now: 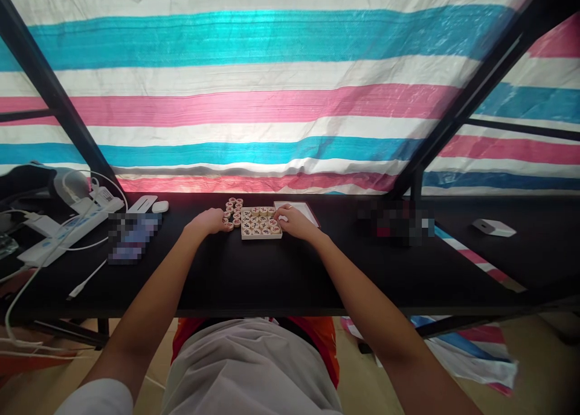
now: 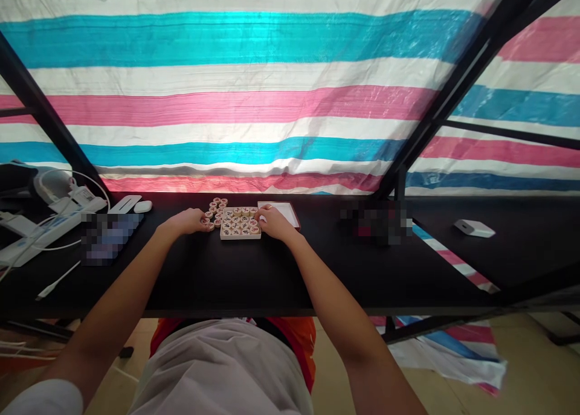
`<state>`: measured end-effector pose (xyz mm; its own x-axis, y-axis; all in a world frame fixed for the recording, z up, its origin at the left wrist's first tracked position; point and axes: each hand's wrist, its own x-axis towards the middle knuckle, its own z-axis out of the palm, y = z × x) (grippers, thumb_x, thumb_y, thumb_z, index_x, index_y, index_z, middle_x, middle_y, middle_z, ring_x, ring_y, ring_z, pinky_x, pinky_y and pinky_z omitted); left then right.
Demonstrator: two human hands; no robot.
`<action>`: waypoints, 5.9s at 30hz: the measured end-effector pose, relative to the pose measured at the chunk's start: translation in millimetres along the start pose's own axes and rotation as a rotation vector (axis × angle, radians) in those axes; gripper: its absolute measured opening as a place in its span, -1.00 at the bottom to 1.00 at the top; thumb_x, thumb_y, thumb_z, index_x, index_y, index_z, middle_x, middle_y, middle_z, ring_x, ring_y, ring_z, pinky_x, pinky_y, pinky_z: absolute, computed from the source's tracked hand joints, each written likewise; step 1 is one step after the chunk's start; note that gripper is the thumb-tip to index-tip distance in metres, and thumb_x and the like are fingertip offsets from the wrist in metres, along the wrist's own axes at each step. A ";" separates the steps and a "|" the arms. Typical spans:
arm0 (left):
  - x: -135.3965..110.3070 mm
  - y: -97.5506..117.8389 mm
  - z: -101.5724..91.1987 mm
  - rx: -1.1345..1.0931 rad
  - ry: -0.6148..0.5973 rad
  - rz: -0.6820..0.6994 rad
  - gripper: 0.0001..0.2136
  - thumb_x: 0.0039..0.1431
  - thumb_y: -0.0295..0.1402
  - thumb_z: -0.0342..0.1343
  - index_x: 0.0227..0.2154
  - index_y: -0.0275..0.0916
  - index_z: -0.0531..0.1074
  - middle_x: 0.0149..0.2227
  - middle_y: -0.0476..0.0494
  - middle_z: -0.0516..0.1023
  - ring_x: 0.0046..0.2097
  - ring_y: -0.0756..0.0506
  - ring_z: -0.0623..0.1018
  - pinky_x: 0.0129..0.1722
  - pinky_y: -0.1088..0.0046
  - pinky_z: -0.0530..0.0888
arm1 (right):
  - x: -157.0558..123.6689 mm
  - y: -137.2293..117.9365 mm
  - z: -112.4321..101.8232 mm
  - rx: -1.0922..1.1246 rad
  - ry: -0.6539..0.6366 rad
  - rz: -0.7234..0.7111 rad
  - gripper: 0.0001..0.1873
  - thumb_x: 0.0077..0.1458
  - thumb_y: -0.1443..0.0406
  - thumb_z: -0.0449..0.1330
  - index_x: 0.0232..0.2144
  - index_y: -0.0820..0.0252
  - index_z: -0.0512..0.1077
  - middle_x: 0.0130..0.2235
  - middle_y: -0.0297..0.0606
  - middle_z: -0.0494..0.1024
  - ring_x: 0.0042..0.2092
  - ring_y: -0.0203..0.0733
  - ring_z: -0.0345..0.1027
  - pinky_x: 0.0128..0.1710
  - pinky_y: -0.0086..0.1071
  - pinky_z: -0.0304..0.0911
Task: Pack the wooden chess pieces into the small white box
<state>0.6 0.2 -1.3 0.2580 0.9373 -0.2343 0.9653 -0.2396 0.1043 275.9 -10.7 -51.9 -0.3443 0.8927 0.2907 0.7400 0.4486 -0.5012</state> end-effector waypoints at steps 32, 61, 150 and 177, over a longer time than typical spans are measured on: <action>-2.8 61.0 40.4 -0.076 0.349 0.582 -0.72 0.25 -0.28 -0.06 -0.06 -0.18 0.43 -0.11 -0.17 0.51 -0.04 -0.16 0.46 0.05 0.27 0.31 | 1.1 0.3 5.1 0.015 0.029 -0.120 -0.81 0.09 0.30 0.14 -0.31 0.20 0.55 -0.17 -0.16 0.45 -0.13 -0.20 0.36 -0.01 -0.30 0.24; -20.8 23.5 -10.8 -0.045 0.015 0.212 -0.89 -0.07 -0.31 0.12 -0.47 -0.22 0.43 -0.37 -0.06 0.53 -0.33 -0.08 0.48 -0.46 0.52 0.28 | -0.2 -2.4 -1.8 0.034 -0.063 -0.041 -0.74 0.19 0.23 0.05 -0.24 0.18 0.52 -0.16 -0.16 0.42 -0.15 -0.18 0.36 -0.05 -0.32 0.24; -16.9 23.2 -4.9 -0.044 -0.113 0.127 -0.73 0.11 -0.16 -0.04 -0.44 -0.24 0.42 -0.44 -0.13 0.57 -0.40 -0.07 0.51 -0.47 0.51 0.30 | 2.3 -2.0 10.4 -0.088 0.096 -0.093 -0.63 0.13 0.29 0.06 -0.02 0.22 0.42 -0.01 -0.05 0.40 0.04 -0.05 0.26 0.06 -0.22 0.16; -19.3 44.9 0.7 -0.178 0.309 0.329 -0.68 0.20 -0.09 -0.09 -0.26 -0.20 0.44 -0.27 -0.11 0.54 -0.23 -0.13 0.51 -0.27 0.44 0.37 | -7.0 -33.4 4.0 0.212 0.001 -0.160 -0.67 0.04 0.31 0.17 -0.09 0.14 0.37 -0.22 -0.24 0.51 -0.27 -0.24 0.40 -0.22 -0.34 0.31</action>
<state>39.0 -28.9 7.2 0.4977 0.8568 0.1346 0.8054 -0.5142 0.2948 251.3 -31.7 -40.4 -0.4467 0.8095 0.3811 0.5381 0.5834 -0.6084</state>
